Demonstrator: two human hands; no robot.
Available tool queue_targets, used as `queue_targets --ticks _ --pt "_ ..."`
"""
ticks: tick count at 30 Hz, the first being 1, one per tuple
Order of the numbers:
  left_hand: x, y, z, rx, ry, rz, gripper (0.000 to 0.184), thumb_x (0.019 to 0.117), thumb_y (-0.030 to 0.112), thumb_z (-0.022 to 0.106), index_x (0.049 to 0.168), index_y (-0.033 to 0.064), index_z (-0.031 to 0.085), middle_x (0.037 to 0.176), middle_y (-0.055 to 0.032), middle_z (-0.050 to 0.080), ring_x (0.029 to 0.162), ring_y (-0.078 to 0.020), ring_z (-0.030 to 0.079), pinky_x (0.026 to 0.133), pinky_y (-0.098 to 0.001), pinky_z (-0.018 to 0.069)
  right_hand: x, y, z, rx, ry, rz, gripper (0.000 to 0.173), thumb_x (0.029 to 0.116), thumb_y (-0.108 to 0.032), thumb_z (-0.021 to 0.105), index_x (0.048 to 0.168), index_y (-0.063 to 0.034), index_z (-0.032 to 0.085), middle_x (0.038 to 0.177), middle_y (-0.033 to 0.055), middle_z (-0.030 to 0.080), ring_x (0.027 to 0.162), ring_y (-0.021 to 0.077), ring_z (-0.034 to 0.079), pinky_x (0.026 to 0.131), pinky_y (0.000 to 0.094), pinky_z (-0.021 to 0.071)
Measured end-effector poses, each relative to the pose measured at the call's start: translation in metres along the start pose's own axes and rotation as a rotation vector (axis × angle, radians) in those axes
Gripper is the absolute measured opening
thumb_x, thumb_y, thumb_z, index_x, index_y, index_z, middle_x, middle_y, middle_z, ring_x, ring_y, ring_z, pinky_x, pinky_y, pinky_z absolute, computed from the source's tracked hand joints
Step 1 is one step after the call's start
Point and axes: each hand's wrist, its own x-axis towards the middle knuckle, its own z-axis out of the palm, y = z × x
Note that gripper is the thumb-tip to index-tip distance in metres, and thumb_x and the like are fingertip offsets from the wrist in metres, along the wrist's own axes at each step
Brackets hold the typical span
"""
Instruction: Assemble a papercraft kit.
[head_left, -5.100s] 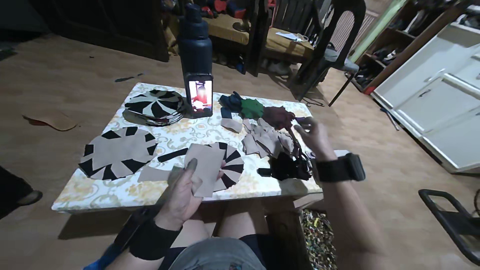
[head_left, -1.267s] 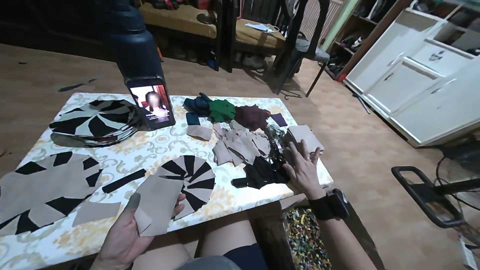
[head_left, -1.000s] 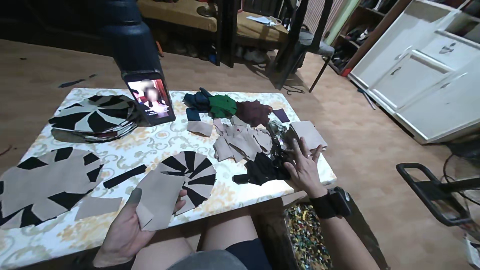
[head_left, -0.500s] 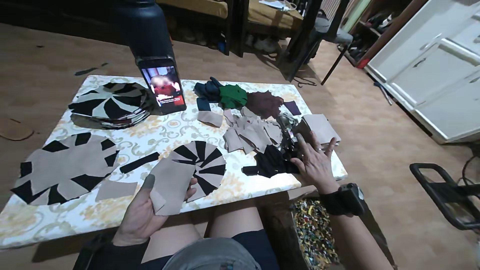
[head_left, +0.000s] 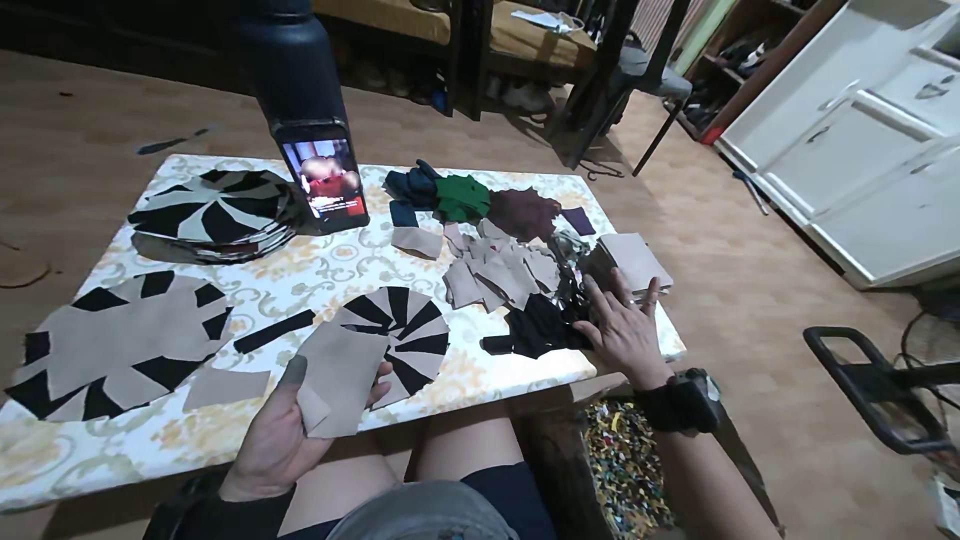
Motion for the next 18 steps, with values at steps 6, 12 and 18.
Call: queue_targets --ticks 6,12,18 --pt "0.000 0.001 0.004 0.013 0.034 -0.010 0.057 0.1059 0.054 0.036 0.133 0.0086 0.056 0.120 -0.0195 0.070 0.108 -0.0337 0.071 0.091 -0.0456 0.0610 -0.002 -0.005 0.001 0.037 0.024 0.016 0.086 0.0976 -0.075 0.027 0.155 -0.0142 0.046 0.128 0.0166 0.069 0.146 0.0428 0.040 0.117 0.0763 0.0035" --pt "0.000 0.002 0.001 -0.035 0.000 0.026 0.068 0.1027 0.064 0.033 0.137 0.0092 0.055 0.126 -0.0206 0.067 0.113 -0.0371 0.069 0.090 -0.0500 0.0605 -0.001 -0.002 -0.012 0.128 0.211 0.050 0.075 0.1021 -0.063 0.038 0.149 -0.0069 0.051 0.150 0.0172 0.053 0.147 0.0406 0.039 0.116 0.0763 0.0125" --pt "-0.003 0.003 0.001 -0.008 0.003 0.026 0.060 0.1042 0.058 0.038 0.135 0.0090 0.055 0.126 -0.0189 0.068 0.114 -0.0351 0.068 0.094 -0.0484 0.0592 0.031 0.031 -0.021 0.184 0.125 0.262 0.070 0.1053 -0.054 0.037 0.154 -0.0038 0.041 0.166 0.0248 0.022 0.152 0.0473 0.025 0.116 0.0683 0.0297"
